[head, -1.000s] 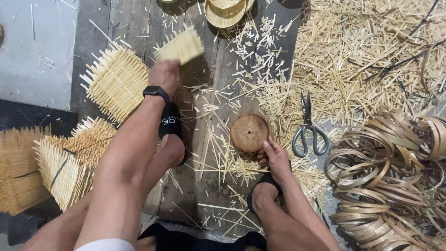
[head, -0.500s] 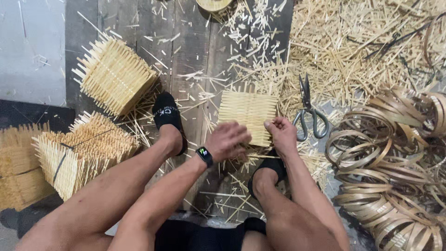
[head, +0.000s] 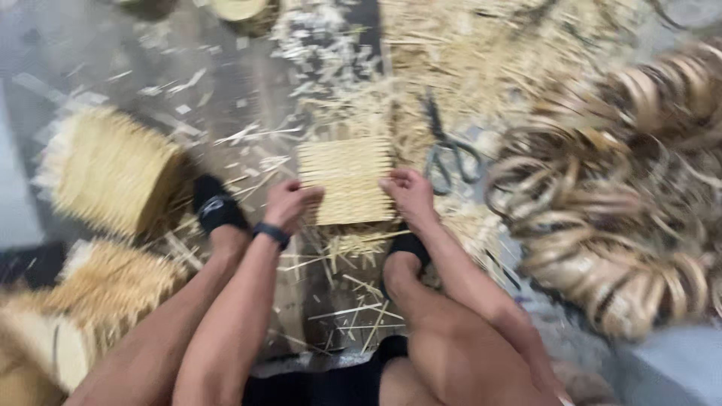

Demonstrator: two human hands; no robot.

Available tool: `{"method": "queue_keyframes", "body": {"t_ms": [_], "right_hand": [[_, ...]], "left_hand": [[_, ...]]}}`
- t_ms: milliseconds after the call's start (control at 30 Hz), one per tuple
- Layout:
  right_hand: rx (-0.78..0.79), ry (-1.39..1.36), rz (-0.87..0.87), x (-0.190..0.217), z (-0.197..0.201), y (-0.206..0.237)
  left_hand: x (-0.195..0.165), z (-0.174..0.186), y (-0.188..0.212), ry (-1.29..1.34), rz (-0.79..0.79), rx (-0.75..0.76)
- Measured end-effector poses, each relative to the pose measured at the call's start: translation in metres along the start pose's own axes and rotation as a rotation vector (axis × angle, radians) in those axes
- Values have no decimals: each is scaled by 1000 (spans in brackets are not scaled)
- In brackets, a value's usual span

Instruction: The person sits on the floor of a bamboo craft workshop and assembles woven bamboo basket lids. They place a woven bamboo mat into a bamboo ring, press the ring around the mat, trim excess bamboo strip ends with scissors, and set finished lids onto a pile of completed baskets.

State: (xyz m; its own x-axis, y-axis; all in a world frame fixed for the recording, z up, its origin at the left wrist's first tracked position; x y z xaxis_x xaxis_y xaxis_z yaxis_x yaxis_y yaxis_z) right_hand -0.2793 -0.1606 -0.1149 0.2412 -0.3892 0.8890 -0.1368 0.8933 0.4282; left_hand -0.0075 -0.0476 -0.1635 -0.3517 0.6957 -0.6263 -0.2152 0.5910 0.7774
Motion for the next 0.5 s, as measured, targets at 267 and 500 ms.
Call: {"method": "queue_keyframes", "body": {"t_ms": [267, 500], "right_hand": [[-802, 497, 246, 41, 264, 49], [-620, 804, 37, 2, 351, 46]], "left_hand": [[-16, 23, 21, -5, -87, -227], [-28, 48, 26, 319, -210, -234]]}}
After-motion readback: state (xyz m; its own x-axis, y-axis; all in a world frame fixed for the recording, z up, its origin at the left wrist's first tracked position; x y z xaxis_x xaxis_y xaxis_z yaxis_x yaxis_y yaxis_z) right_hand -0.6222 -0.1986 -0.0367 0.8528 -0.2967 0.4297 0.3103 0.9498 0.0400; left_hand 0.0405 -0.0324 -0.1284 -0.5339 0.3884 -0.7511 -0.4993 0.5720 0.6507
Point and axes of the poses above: each hand's wrist, its own y-axis away from the middle knuckle, its own z-axis out of the back of the hand, x = y × z, the point moved 8 cm from there along -y, towards the middle knuckle, and after that the axes turned 2 degrees about y, right-handed, at the moved point
